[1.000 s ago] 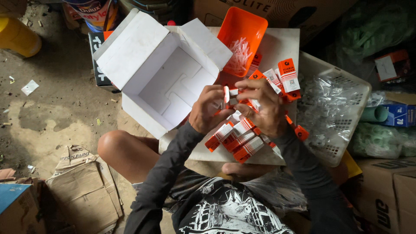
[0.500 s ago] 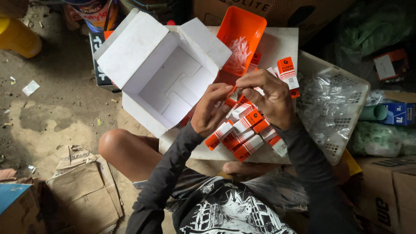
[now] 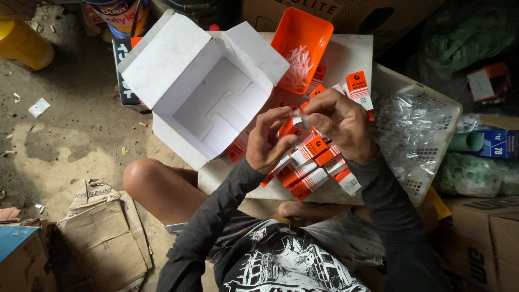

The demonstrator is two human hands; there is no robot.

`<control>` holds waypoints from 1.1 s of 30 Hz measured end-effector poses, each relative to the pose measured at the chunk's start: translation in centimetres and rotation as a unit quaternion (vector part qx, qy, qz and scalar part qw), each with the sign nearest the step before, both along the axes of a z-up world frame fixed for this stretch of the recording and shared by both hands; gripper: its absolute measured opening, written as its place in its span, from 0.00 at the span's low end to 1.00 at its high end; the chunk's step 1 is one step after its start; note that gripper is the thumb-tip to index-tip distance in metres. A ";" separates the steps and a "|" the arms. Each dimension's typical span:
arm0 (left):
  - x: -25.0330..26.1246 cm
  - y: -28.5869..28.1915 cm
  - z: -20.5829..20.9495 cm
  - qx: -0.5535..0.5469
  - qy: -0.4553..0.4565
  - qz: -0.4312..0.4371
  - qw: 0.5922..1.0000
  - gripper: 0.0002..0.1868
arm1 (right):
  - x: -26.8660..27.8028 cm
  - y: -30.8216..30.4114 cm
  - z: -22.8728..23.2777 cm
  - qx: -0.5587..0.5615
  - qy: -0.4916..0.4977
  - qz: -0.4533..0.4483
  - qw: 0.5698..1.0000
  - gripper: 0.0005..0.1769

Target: The person unboxes small orange and white containers and organizes them into a white tray on a table.

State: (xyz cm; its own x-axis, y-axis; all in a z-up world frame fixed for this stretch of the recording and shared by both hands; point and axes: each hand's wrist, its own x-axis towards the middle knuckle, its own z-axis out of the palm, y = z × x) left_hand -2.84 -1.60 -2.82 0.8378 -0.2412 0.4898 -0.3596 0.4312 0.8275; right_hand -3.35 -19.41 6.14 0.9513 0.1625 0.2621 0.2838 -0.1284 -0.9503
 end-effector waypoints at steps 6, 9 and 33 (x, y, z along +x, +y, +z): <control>0.0 -0.1 1.2 0.000 -0.021 0.025 0.999 0.23 | -0.3 0.9 1.2 -0.032 -0.067 -0.016 0.997 0.07; 0.4 0.1 1.5 -0.003 -0.024 0.030 0.999 0.23 | -0.2 0.9 1.3 -0.085 -0.094 -0.025 0.992 0.08; 3.0 14.8 -5.3 0.361 -0.171 0.288 0.870 0.07 | 7.7 12.3 -10.9 -0.140 -0.141 0.161 0.967 0.27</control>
State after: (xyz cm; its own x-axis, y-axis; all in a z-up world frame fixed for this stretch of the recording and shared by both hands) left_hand 0.17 13.23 -8.10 0.7566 -0.1775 0.6293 -0.6224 -0.4905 0.6099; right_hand 4.32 -7.16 -4.81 0.7371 0.5403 0.4059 0.5940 -0.2314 -0.7705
